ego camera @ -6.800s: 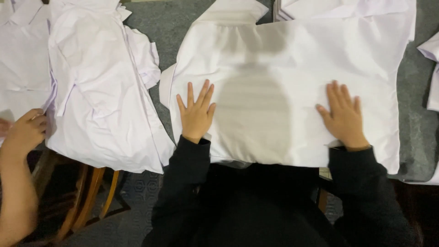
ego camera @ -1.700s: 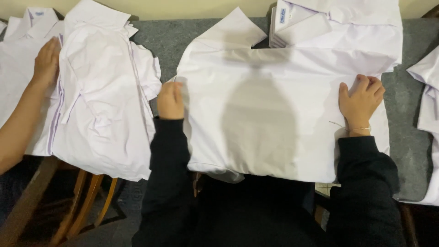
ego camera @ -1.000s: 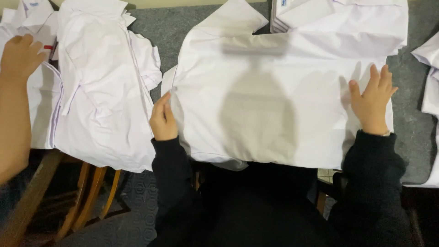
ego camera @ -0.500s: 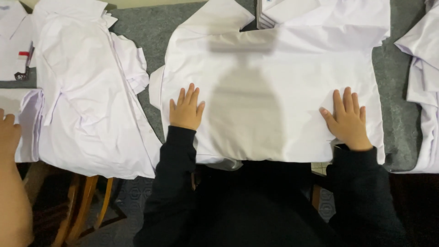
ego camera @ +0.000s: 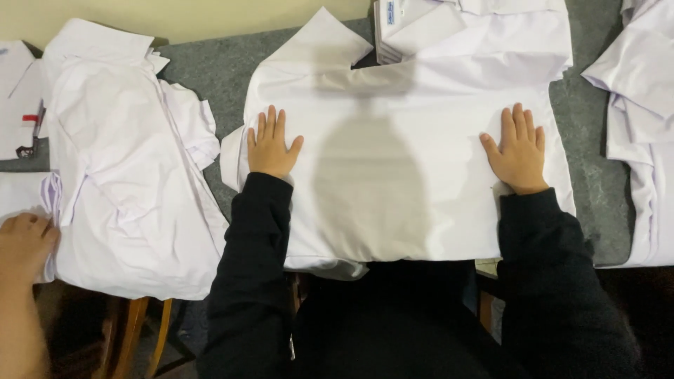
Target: Buttoning the top button and then performing a series of folds to neatly pack a white school uniform shirt.
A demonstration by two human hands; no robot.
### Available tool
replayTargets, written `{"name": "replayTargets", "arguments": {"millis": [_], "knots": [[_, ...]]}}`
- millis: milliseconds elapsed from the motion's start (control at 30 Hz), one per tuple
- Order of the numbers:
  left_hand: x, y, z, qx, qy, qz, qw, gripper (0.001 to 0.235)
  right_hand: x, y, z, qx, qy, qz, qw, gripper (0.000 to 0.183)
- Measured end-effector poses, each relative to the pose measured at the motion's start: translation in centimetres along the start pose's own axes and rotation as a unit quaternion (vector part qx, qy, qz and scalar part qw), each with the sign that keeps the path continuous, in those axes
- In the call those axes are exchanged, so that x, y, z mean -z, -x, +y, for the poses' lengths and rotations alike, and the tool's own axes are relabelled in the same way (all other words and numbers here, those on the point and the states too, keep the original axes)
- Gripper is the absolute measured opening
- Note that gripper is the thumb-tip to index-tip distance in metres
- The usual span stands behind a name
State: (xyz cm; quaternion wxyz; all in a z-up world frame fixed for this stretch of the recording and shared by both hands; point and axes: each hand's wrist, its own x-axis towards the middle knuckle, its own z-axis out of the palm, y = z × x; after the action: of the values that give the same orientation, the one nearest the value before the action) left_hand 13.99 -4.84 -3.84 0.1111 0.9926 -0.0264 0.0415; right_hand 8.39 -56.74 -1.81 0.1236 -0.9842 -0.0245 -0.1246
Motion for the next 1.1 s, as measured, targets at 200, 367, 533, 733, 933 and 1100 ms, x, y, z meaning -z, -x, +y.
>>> {"name": "replayTargets", "arguments": {"millis": [200,367,533,733,933,1100], "knots": [[-0.7,-0.9,-2.2,-0.015,0.035,0.031,0.999,0.070,-1.5,-1.2,3.3,0.089,0.149,0.126,0.977,0.062],[-1.1,-0.7,-2.4,-0.018,0.041,0.064,0.997,0.074,-1.9,-1.3,3.5,0.088,0.129,0.180,0.971,0.058],[0.6,-0.6,-2.0,0.000,0.091,0.014,0.996,0.073,-1.1,-1.3,2.8,-0.025,0.029,0.042,0.998,0.078],[-0.8,-0.9,-3.6,-0.038,0.146,0.062,0.987,0.054,1.3,-1.5,0.5,-0.099,-0.011,0.010,0.995,0.082],[0.8,-0.3,-4.4,-0.089,0.183,0.065,0.977,0.050,0.9,-1.4,2.0,-0.070,-0.066,0.021,0.995,0.073],[2.7,6.2,2.0,-0.114,0.136,0.185,0.967,0.047,1.3,2.8,-5.3,0.003,-0.098,0.052,0.994,0.062]]}}
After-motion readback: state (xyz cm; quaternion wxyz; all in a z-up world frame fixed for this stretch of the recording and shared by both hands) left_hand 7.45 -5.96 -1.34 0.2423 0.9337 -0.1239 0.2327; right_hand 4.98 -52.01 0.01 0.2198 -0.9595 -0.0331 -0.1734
